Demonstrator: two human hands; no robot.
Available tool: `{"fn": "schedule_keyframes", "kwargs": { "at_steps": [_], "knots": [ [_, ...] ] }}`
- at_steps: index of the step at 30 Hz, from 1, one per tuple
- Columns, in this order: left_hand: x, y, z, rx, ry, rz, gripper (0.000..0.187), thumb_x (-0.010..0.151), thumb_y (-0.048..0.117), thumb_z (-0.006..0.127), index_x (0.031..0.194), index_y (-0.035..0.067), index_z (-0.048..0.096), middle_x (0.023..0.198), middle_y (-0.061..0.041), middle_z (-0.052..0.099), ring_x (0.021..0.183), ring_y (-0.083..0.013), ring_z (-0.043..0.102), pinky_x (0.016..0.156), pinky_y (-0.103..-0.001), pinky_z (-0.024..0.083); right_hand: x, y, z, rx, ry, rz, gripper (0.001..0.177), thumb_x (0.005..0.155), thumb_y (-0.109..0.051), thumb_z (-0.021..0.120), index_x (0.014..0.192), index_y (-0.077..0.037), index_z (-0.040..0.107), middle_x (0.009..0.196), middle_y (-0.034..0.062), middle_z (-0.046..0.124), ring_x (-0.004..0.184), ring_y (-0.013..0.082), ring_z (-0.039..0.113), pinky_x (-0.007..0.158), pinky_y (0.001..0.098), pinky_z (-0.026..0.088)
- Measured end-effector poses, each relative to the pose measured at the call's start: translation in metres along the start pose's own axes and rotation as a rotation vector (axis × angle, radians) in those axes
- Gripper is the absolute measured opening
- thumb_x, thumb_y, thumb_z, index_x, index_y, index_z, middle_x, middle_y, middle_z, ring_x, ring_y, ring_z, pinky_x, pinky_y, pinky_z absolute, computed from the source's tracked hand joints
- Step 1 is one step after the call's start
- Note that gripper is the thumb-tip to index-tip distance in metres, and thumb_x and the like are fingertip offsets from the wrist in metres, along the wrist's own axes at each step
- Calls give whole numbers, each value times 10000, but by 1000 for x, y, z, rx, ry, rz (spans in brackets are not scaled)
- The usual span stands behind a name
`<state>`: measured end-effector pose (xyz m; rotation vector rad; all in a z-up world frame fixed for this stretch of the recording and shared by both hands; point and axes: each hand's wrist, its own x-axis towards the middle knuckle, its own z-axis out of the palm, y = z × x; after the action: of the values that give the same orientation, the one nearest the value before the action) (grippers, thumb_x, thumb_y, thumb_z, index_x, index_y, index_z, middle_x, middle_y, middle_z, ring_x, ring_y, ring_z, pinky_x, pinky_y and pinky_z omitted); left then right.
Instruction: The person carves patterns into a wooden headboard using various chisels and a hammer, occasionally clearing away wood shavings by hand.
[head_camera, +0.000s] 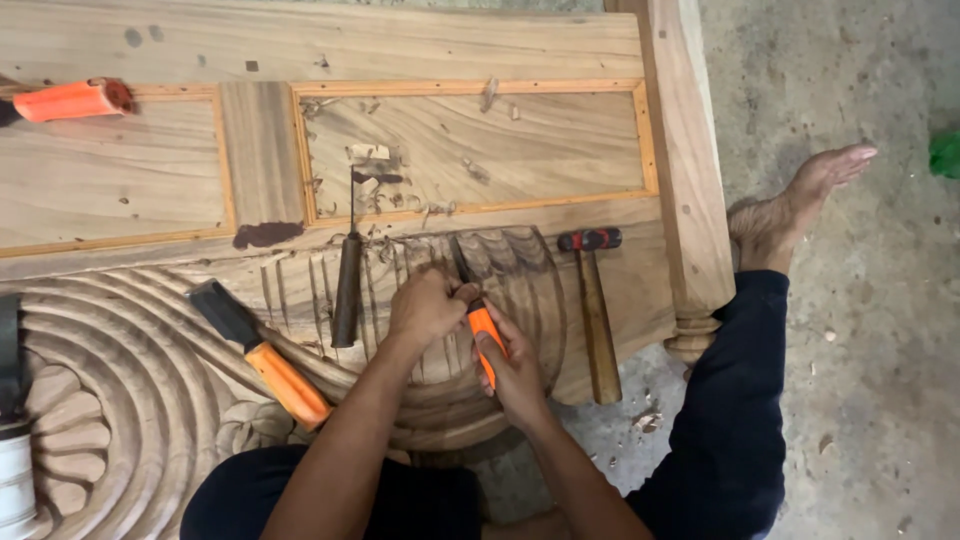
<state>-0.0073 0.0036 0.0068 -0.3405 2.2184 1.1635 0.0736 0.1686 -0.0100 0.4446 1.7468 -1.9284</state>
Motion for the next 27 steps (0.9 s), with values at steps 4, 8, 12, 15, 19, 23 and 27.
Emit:
{"fn": "schedule_keyframes", "kwargs": {
  "at_steps": [4,8,12,15,19,23,27],
  "knots": [
    [3,1,0,-24,23,-2,372,943,431,627,836,135,824,623,-58,743,656,-204,753,753,-379,576,5,-10,1,-25,-26,2,585,999,-147,541,1571,-114,420,758,13,598,470,41,452,396,196,375],
    [0,-2,4,-37,76,19,377,940,426,641,827,110,813,606,-66,737,622,-200,750,732,-364,576,10,0,-1,-97,16,22,592,986,-141,549,1565,-109,432,748,7,588,462,40,456,394,196,382],
    [-7,-9,-13,0,99,49,349,916,399,676,807,97,813,592,-81,714,558,-203,716,675,-365,573,-1,1,-2,-45,-154,-55,622,1001,-135,564,1594,-88,383,793,-8,605,522,30,503,437,194,410],
    [-23,-13,-27,48,60,33,352,913,390,701,808,80,829,599,-111,707,550,-214,698,636,-385,561,-8,1,-2,29,-242,-61,619,1011,-135,579,1594,-73,378,809,-7,606,530,35,501,464,195,422],
    [-13,-20,-27,97,72,368,230,933,256,617,1016,155,807,725,-88,750,600,-222,699,629,-402,546,13,47,-23,55,-29,-356,576,1046,-73,606,1584,-27,406,910,2,597,696,36,528,595,196,452],
    [-12,-4,-41,398,151,67,548,952,170,539,1482,311,557,881,-59,757,706,-234,731,676,-412,591,4,15,-24,-6,116,-518,635,953,8,611,1527,-42,345,1078,27,602,825,90,655,710,240,577],
    [-11,-6,-42,253,350,139,350,963,285,602,1286,271,736,833,-133,773,748,-288,743,776,-448,581,0,28,-14,-9,115,-306,765,909,33,623,1590,-85,297,950,70,630,654,92,583,555,232,506]
  ]
}}
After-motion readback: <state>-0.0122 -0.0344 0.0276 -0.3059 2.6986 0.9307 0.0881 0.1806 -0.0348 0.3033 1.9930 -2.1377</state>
